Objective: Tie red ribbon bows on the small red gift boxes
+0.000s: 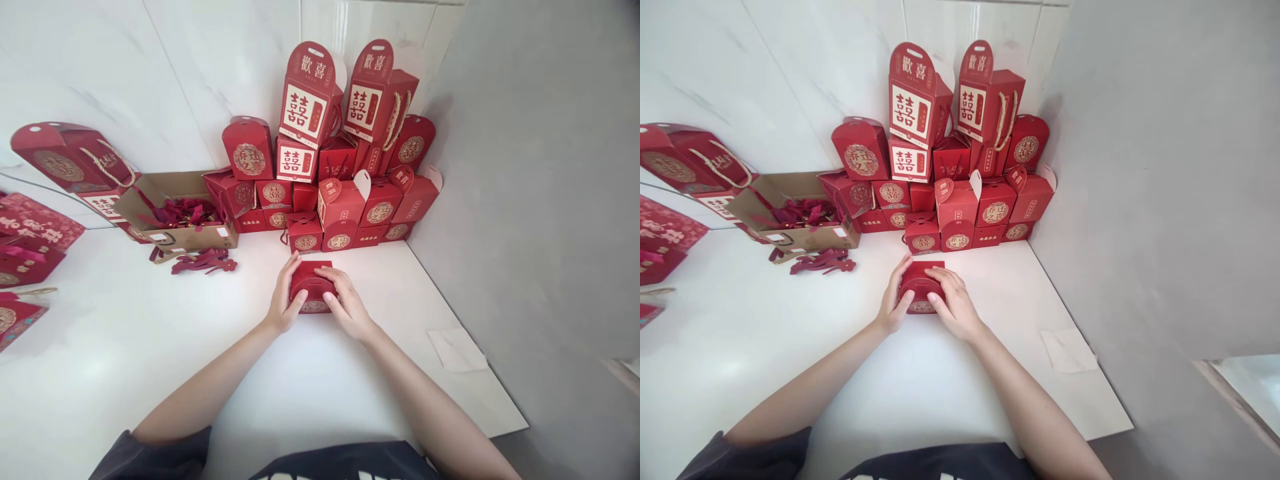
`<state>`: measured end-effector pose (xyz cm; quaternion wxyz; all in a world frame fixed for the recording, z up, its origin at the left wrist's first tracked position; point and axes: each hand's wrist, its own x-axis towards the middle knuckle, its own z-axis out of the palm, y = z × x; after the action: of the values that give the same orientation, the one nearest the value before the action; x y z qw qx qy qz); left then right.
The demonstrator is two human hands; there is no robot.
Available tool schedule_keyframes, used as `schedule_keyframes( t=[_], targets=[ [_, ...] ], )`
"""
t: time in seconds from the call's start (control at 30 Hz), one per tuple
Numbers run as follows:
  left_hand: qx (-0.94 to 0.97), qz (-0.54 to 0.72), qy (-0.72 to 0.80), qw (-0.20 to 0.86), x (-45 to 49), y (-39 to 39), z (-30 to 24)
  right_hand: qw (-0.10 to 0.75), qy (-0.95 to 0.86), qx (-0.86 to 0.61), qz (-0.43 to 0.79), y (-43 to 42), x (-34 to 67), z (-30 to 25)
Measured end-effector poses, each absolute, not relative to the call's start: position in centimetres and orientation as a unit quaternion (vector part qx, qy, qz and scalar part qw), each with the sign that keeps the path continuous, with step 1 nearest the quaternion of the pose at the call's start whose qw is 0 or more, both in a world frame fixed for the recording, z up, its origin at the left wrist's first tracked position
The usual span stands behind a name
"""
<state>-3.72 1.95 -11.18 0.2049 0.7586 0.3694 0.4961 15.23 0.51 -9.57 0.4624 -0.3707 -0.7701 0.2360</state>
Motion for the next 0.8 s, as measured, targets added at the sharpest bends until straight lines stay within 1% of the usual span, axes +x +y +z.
schedule_keyframes(
  t=[0.1, 0.17, 0.3, 0.4, 0.5, 0.67, 0.8],
  targets=[
    [0.756, 0.496, 0.383, 0.192, -3.6, 2.2, -11.2, 0.521, -0.71, -0.412, 0.234, 0.5, 14.1, -10.3],
    [0.751, 0.506, 0.387, 0.175, -3.4, 2.2, -11.3, 0.536, -0.696, -0.418, 0.231, 0.4, 13.5, -10.6],
    [0.74, 0.524, 0.393, 0.151, -3.0, 2.1, -11.4, 0.527, -0.712, -0.413, 0.211, 0.1, 13.4, -11.1],
    [0.743, 0.526, 0.383, 0.156, -3.1, 2.4, -11.6, 0.518, -0.737, -0.391, 0.189, 0.2, 14.1, -11.7],
    [0.725, 0.545, 0.372, 0.201, -3.4, 3.0, -12.2, 0.508, -0.752, -0.389, 0.162, 0.4, 14.5, -12.1],
    [0.66, 0.553, 0.372, 0.347, -3.4, 3.2, -13.3, 0.507, -0.74, -0.418, 0.145, 0.1, 14.1, -12.6],
    [0.665, 0.538, 0.359, 0.373, -3.7, 2.4, -13.2, 0.506, -0.729, -0.426, 0.177, -0.5, 13.7, -12.7]
  ],
)
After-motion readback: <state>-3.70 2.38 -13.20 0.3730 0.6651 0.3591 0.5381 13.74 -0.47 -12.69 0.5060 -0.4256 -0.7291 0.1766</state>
